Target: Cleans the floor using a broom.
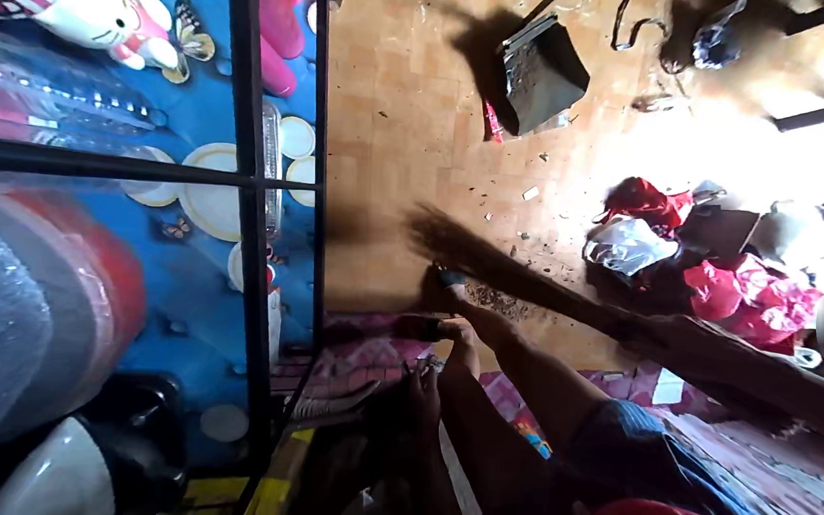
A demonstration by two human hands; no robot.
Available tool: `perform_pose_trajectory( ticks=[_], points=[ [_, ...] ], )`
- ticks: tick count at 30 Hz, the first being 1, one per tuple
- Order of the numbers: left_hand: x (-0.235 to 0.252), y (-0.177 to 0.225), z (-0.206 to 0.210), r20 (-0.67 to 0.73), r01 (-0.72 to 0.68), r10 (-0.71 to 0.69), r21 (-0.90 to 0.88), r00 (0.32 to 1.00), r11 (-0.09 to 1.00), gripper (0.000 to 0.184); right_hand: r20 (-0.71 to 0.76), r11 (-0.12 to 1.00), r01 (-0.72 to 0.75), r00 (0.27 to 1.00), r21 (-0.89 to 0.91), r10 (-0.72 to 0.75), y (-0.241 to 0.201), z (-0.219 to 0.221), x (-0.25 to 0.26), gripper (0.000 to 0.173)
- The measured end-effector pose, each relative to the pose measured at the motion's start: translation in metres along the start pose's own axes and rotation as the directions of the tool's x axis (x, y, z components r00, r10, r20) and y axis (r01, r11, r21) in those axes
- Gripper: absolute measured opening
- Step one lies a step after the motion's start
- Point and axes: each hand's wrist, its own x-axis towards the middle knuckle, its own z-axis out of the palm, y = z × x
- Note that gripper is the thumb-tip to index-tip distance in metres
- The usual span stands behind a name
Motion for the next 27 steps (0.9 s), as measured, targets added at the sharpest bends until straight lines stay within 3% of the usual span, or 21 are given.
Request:
perform_pose_trajectory(
  ticks=[1,3,7,10,13,16,22,25,27],
  points=[
    [0.001,0.005,-0.002,0.004,-0.001,0.001,-0.015,1.0,1.0,0.041,-0.063,0.985,0.17,0.983,-0.008,-0.17,0.035,0.033,0.034,0.061],
    [-0.002,0.011,-0.006,0.022,0.014,-0.013,-0.041,1.0,0.999,0.041,0.048,0.964,0.267,0.963,-0.019,-0.266,0.032,0.047,0.071,0.063],
    [-0.01,-0.013,-0.018,0.001,-0.024,0.024,-0.005,1.0,1.0,0.039,0.182,0.905,0.404,0.908,-0.132,-0.379,-0.054,0.038,0.108,0.053],
    [-0.021,-0.034,-0.024,-0.078,-0.066,0.065,-0.013,0.995,0.998,0.037,0.109,0.879,0.462,0.886,-0.121,-0.451,-0.122,0.026,0.145,0.053],
    [-0.025,-0.072,-0.035,-0.081,-0.078,0.08,0.032,0.993,0.996,0.041,0.002,0.932,0.359,0.933,0.044,-0.359,-0.159,0.011,0.161,0.054],
    [-0.041,-0.06,-0.059,-0.019,0.071,-0.07,0.039,0.997,0.997,0.041,-0.062,0.948,0.225,0.974,0.224,-0.216,-0.122,0.028,0.138,0.058],
    [-0.054,-0.025,-0.077,0.014,0.18,-0.181,0.051,0.983,0.982,0.041,-0.146,0.977,0.0,0.989,0.215,0.032,-0.028,0.074,0.045,0.063],
    [-0.044,-0.045,-0.074,0.048,0.037,-0.043,0.116,0.998,0.993,0.042,-0.022,0.954,-0.115,0.992,0.278,0.126,-0.062,0.041,-0.009,0.058],
    [-0.036,-0.051,-0.07,0.094,-0.059,0.046,0.145,0.995,0.988,0.044,0.066,0.957,-0.056,0.997,0.284,0.039,-0.075,0.034,-0.016,0.057]
  ],
)
